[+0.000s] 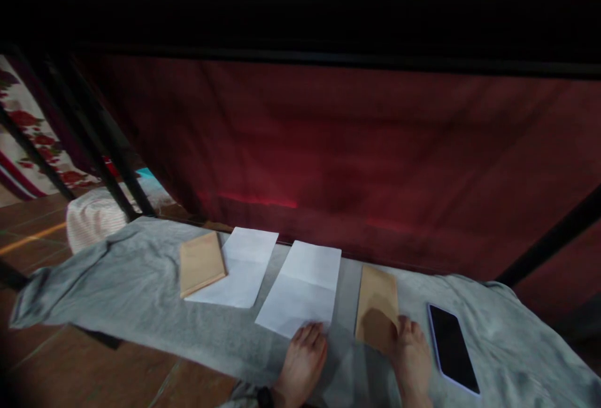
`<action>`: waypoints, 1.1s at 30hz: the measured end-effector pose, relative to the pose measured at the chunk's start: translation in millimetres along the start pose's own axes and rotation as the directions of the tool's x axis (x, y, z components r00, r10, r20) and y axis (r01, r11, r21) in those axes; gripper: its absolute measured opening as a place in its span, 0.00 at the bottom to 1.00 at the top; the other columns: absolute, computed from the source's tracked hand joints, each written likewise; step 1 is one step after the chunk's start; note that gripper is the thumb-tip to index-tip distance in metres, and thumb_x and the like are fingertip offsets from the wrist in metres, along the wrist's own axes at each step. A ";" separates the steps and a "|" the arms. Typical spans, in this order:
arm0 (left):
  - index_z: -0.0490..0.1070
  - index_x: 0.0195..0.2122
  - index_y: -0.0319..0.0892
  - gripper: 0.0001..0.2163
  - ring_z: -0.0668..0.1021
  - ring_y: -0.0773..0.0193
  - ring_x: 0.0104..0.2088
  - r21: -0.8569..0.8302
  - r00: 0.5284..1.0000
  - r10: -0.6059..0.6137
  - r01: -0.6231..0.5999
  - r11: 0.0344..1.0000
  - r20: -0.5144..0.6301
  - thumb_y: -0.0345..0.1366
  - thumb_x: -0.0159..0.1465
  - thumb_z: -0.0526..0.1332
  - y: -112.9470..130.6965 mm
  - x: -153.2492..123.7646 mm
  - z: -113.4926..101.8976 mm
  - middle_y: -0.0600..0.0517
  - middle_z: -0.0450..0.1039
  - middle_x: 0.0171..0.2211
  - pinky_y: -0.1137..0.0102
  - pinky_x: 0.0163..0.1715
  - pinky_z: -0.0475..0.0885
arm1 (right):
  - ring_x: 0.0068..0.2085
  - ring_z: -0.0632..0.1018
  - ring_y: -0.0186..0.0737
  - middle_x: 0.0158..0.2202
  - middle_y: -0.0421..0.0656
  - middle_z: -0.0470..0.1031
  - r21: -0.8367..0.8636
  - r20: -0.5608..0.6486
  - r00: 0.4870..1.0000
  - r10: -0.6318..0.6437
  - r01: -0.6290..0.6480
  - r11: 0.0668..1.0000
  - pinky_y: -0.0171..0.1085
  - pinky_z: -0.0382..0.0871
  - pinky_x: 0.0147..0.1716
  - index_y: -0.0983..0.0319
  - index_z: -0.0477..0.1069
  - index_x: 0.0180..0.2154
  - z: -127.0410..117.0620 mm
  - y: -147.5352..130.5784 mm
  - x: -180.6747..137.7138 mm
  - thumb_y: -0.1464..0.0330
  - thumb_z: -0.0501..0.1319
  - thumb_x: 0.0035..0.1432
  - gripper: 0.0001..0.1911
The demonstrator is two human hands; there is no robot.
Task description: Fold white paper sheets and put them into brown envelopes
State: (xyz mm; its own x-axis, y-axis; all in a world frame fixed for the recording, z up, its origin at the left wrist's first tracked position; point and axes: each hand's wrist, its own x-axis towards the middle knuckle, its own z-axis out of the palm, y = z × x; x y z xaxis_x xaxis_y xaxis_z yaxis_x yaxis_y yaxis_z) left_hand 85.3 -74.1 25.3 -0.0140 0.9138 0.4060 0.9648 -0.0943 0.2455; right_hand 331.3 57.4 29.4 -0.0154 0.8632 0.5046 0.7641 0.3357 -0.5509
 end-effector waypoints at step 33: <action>0.72 0.55 0.36 0.21 0.80 0.62 0.50 -0.065 0.811 -0.566 0.579 0.813 0.147 0.20 0.62 0.51 -90.0 11.0 -45.4 0.43 0.77 0.51 0.73 0.53 0.71 | 0.65 0.66 0.39 0.64 0.46 0.67 -0.117 0.385 0.888 -0.252 0.317 0.941 0.43 0.59 0.65 0.60 0.64 0.63 86.6 -82.5 -67.0 0.79 0.45 0.61 0.31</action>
State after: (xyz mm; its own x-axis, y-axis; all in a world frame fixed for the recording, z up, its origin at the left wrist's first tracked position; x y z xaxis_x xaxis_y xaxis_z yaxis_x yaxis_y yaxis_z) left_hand -13.6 -73.6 47.7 -0.5183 0.8530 0.0607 0.7591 0.4262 0.4920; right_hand 213.4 4.5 -16.5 -0.4542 0.8271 0.3313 0.7895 0.5459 -0.2806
